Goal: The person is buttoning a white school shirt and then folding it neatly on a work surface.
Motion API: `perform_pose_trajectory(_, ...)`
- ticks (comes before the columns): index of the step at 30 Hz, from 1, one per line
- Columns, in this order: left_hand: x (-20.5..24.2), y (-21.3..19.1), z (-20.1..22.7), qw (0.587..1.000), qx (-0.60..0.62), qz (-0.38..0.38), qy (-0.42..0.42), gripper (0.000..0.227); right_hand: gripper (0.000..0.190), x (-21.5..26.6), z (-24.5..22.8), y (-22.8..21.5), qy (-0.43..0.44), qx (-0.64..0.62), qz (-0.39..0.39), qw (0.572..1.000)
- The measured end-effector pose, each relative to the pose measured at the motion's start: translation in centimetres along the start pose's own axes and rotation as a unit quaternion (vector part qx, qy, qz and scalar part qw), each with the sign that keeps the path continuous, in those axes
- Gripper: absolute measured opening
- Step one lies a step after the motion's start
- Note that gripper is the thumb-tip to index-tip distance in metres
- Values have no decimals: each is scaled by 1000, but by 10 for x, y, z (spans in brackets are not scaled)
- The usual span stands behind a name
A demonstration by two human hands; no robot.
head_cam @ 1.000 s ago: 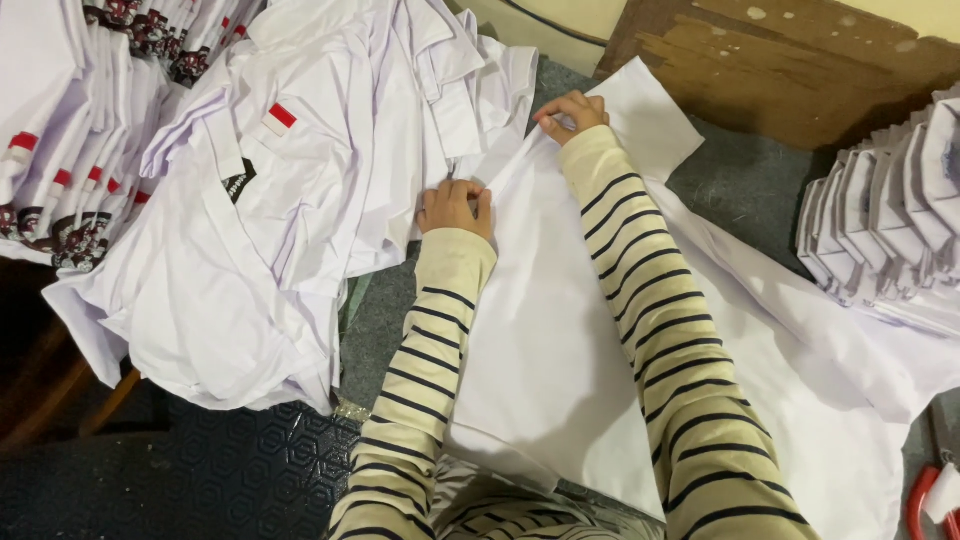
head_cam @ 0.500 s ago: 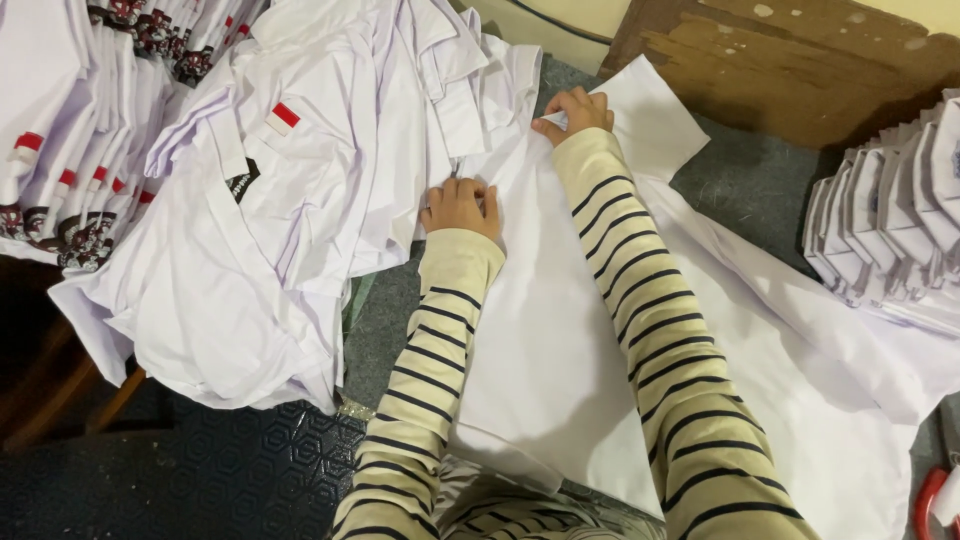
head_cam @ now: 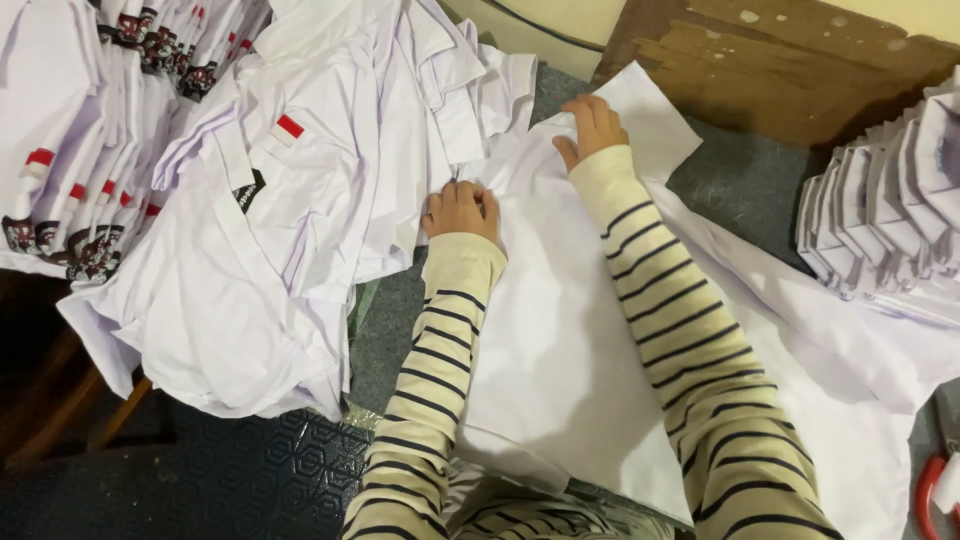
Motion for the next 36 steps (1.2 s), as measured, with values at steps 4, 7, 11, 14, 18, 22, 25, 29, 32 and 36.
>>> perform_pose_trajectory(4, 0, 6, -2, 999, -33, -23, 11, 20, 44, 45, -21, -7, -52, 102, -86, 990)
perform_pose_trajectory(7, 3, 2, -1, 999, -35, -35, 8, 19, 53, 57, -4, 9, -14, 97, -245, 964)
perform_pose_trajectory(11, 0, 7, -3, 998, -35, -45, 2, 19, 53, 48, 7, 19, -40, 86, -263, 960)
perform_pose_trajectory(14, -1, 10, -5, 998, -21, -62, -2, 20, 47, 50, 0, 24, -120, 169, -102, 973)
perform_pose_trajectory(18, -2, 0, 0, 996, -2, -87, -15, 30, 27, 57, -70, 3, -228, 17, 23, 973)
perform_pose_trajectory(22, 0, 5, -2, 997, -19, -68, 0, 28, 29, 55, -91, 23, -191, 19, -114, 975)
perform_pose_trajectory(25, 0, 5, -2, 998, -19, -55, 4, 28, 34, 53, -91, 32, -169, 33, -169, 971)
perform_pose_trajectory(29, 3, -4, 11, 998, -38, -18, 55, 26, 45, 57, -94, 37, -172, 43, -220, 959)
perform_pose_trajectory(32, 17, 16, 38, 974, -15, -30, 224, 11, 45, 55, -87, 47, -166, 41, -220, 960)
perform_pose_trajectory(36, 13, 31, 29, 979, -16, -26, 203, 14, 49, 46, -78, 41, -160, -45, -208, 964)
Point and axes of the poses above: each hand's wrist, its own x-axis away from the middle knuckle, its own y-axis out of the palm, z = x × y, the point moved 10 cm from there along -x, towards the middle knuckle, and after that the axes turned 1 degree about -y, right-handed, at the moved point
